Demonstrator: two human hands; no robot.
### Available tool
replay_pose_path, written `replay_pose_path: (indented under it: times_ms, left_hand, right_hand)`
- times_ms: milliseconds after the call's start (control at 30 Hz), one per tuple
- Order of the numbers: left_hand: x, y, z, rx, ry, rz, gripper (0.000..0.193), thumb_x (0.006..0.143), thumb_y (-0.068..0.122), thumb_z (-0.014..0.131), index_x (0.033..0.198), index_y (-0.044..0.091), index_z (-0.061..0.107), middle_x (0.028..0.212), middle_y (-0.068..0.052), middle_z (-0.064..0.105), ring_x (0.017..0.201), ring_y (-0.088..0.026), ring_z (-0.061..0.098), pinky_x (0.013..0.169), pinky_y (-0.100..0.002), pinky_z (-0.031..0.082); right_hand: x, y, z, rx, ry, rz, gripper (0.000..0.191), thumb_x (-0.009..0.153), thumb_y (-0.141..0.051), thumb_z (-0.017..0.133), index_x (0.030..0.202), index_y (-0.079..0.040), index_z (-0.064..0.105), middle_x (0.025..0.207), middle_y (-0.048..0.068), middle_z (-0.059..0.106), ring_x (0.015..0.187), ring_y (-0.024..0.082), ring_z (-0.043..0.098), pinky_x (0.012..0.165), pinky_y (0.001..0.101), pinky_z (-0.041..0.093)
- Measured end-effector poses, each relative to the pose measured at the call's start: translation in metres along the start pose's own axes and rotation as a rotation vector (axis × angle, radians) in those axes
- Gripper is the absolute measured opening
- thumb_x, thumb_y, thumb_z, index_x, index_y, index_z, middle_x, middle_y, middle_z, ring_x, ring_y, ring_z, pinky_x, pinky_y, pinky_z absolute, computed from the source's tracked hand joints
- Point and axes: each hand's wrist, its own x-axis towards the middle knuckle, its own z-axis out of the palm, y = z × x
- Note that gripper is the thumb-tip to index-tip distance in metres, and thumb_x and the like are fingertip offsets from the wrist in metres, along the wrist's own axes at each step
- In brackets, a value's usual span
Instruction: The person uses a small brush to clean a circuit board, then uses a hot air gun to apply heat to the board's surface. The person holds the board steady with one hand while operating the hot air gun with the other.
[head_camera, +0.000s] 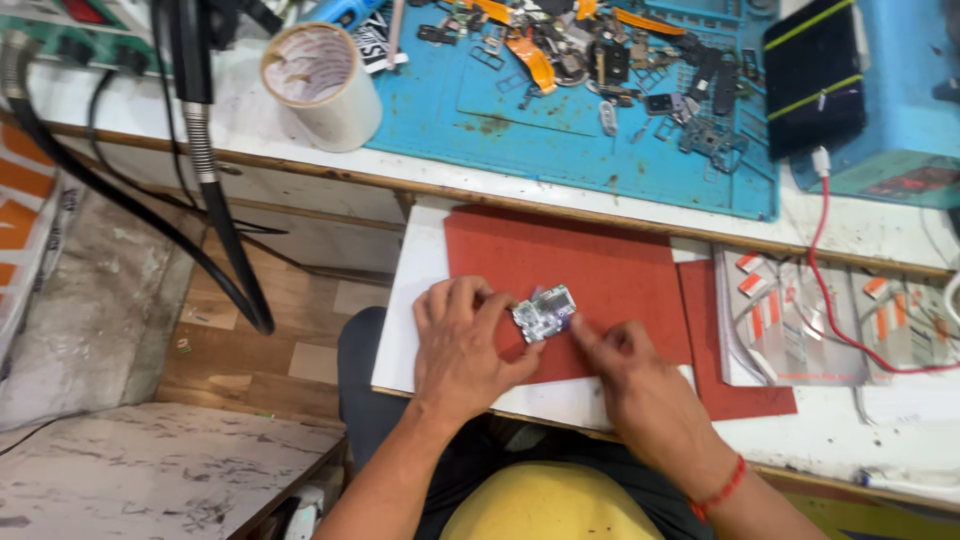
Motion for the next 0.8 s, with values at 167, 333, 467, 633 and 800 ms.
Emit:
replay_pose_path:
  times_ms: [167,333,467,633,800]
  left_hand:
    - [-0.001,-0.002,0.004,-0.043,0.032,-0.013,0.046,0.062,0.037,0.087,0.095,0.009,0.073,0.107,-0.007,0.054,0.114,-0.029,0.046,0.102,-0.050,0.032]
    - [-0.004,-0.001,0.004,-0.054,0.036,-0.041,0.044,0.063,0.039,0.088,0.092,0.009,0.073,0.105,-0.007,0.054,0.113,-0.029,0.046,0.102,-0.050,0.032]
    - [-0.004,0.000,0.005,-0.043,0.032,-0.046,0.045,0.063,0.039,0.088,0.093,0.010,0.074,0.105,-0.007,0.054,0.114,-0.029,0.046,0.102,-0.050,0.033]
    - [-0.006,0.001,0.005,-0.055,0.031,-0.046,0.047,0.066,0.040,0.088,0.097,0.008,0.072,0.107,-0.007,0.054,0.112,-0.030,0.047,0.101,-0.051,0.034]
    - [-0.008,-0.002,0.003,-0.046,0.071,0.016,0.046,0.069,0.039,0.088,0.100,0.009,0.072,0.108,-0.008,0.055,0.110,-0.031,0.049,0.101,-0.052,0.036]
  right_hand:
    - [0.001,-0.007,-0.001,0.058,0.029,0.021,0.069,0.083,-0.001,0.054,0.149,-0.020,0.051,0.108,0.018,0.060,0.076,0.041,0.068,0.066,0.0499,0.055]
    - [0.003,-0.009,-0.001,0.004,-0.016,0.063,0.062,0.088,-0.006,0.056,0.147,-0.023,0.055,0.105,0.014,0.061,0.076,0.039,0.070,0.066,0.0493,0.056]
    - [0.007,-0.008,-0.002,-0.031,-0.020,0.037,0.064,0.086,-0.005,0.057,0.147,-0.022,0.055,0.105,0.014,0.061,0.076,0.038,0.069,0.065,0.0492,0.056]
    - [0.010,-0.005,-0.001,-0.043,0.068,0.044,0.063,0.085,-0.003,0.056,0.146,-0.021,0.055,0.110,0.014,0.061,0.078,0.039,0.069,0.065,0.0490,0.056]
    - [-0.017,-0.004,-0.001,-0.068,-0.118,0.090,0.072,0.085,-0.005,0.058,0.152,-0.029,0.049,0.124,0.013,0.057,0.071,0.040,0.070,0.062,0.0498,0.058]
